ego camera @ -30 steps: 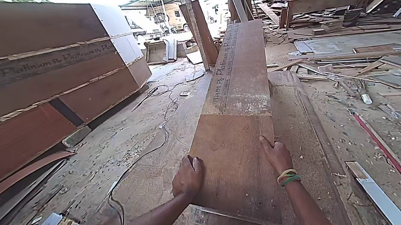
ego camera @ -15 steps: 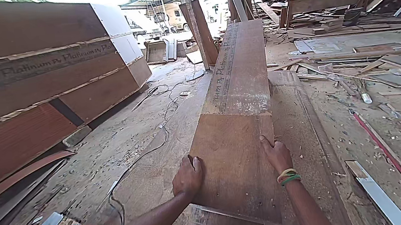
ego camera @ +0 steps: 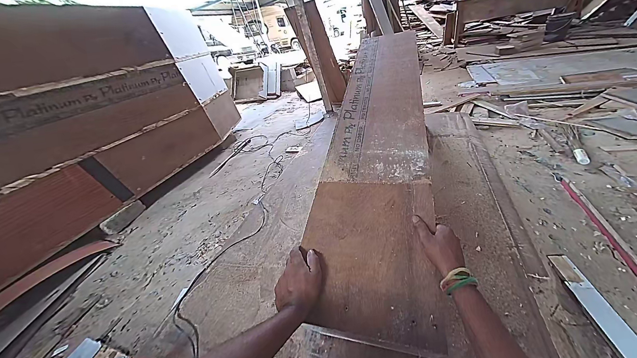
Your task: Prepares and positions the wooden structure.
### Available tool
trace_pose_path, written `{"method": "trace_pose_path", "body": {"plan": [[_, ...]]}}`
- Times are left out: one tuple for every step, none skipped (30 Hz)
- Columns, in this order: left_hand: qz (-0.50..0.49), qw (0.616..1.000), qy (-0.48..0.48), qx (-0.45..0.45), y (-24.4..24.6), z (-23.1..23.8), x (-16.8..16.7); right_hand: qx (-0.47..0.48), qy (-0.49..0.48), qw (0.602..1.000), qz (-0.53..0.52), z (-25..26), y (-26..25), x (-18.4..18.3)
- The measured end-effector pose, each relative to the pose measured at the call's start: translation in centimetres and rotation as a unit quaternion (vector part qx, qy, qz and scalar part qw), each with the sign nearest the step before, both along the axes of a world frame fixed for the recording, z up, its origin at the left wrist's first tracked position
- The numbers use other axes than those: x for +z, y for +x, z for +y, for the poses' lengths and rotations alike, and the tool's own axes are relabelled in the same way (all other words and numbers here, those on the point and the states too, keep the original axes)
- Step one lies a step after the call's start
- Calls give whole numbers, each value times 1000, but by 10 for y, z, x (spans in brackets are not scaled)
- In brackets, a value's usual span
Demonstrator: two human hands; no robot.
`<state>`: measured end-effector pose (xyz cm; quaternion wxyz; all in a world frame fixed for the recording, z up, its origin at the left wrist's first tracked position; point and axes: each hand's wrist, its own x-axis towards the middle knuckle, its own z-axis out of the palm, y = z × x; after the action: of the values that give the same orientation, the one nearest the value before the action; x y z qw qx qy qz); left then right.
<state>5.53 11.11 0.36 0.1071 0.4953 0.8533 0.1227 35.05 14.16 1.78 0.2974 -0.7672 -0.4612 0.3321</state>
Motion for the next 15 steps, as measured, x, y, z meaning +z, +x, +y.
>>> {"method": "trace_pose_path", "body": {"plan": [[0,1000,0,0,0,0,0,0,1,1000,-1,0,0,0],[-2,1000,2,-1,0,0,0,1,1,1000,-2,0,1,0],[-4,1000,3,-1,0,0,0,2,1,1000,-2,0,1,0],[-4,1000,4,-1,1,0,0,2,2,1000,-2,0,1,0],[-5,1000,5,0,1,0,0,2,3,1000,-2,0,1,0],[-6,1000,5,1,1,0,0,2,4,1000,-3,0,1,0],[-6,1000,5,3,1,0,0,1,3,1000,-4,0,1,0],[-6,1000,4,3,1,0,0,1,2,1000,-5,0,1,0],[-6,1000,5,2,1,0,0,2,1,1000,-5,1,1,0],[-5,1000,7,1,0,0,0,2,0,1000,-4,0,1,0],[-4,1000,6,0,0,-1,1,3,-2,1000,-5,0,0,1],[-5,1000,6,-1,0,-1,1,3,-1,1000,-5,0,1,1],[-6,1000,2,-2,0,-1,1,2,0,1000,-3,0,1,0],[-7,1000,1,-2,0,0,1,2,0,1000,-3,1,1,0],[-7,1000,1,-1,0,0,1,3,-1,1000,-2,0,1,0]]}}
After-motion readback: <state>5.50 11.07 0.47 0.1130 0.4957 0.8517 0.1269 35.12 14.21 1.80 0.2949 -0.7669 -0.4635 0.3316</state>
